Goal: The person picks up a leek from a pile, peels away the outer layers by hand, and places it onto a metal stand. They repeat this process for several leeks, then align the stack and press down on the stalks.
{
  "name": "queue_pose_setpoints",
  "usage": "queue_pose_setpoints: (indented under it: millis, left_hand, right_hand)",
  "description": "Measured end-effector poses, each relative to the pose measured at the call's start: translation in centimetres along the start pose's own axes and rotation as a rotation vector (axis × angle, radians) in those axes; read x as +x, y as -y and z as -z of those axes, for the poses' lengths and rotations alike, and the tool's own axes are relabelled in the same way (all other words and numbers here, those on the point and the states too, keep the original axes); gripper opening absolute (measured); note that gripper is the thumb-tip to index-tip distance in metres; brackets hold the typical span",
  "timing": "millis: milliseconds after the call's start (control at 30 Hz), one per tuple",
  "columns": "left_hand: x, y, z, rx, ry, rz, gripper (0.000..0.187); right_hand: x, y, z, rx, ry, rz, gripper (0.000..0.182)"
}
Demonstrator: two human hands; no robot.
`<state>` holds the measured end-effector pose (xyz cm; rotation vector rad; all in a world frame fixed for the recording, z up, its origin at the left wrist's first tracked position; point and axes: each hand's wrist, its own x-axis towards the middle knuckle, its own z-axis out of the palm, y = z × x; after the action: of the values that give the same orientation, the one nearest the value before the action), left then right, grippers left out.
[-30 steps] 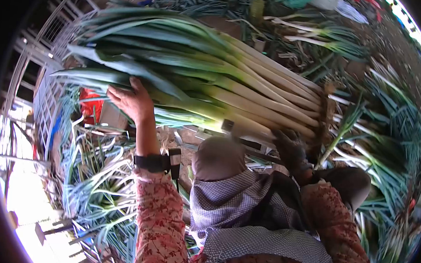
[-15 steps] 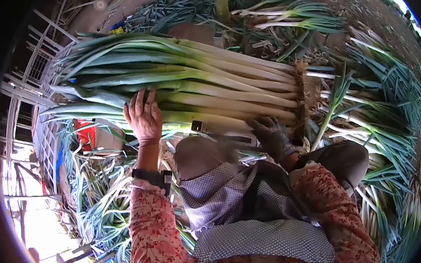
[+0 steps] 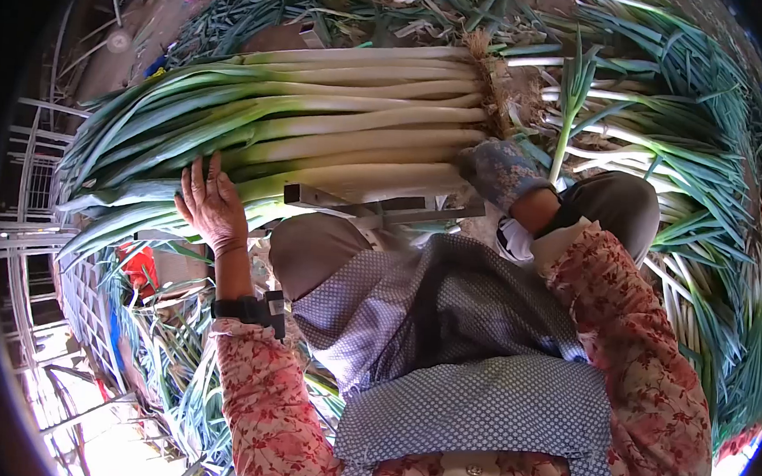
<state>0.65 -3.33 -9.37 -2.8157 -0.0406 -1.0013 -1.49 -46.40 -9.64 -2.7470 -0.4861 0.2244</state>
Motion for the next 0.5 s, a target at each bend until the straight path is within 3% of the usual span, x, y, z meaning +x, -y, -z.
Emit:
queue_pose_setpoints:
  millis: [267, 367, 433, 467, 500]
  left_hand:
    - [0.0, 0.3, -0.2, 0.013, 0.003, -0.022, 0.038]
    - [0.0, 0.1, -0.3, 0.024, 0.052, -0.011, 0.038]
    - [0.7, -0.7, 0.4, 0.04, 0.094, 0.013, 0.039]
    - [1.0, -1.5, 1.3, 0.098, 0.167, 0.033, 0.039]
    - [1.9, -2.6, 2.7, -0.092, 0.231, 0.019, 0.04]
  right_hand:
    - [0.9, -1.9, -1.3, 0.006, 0.108, 0.006, 0.023]
    - [-0.9, -0.1, 5.2, 0.181, 0.075, -0.008, 0.025]
    - [-1.7, -2.3, 6.8, 0.313, -0.249, 0.088, 0.024]
    - [-2.4, -3.3, 7.8, 0.405, -0.3, 0.061, 0.025]
    - [-3.3, -4.0, 9.2, 0.495, -0.355, 0.035, 0.025]
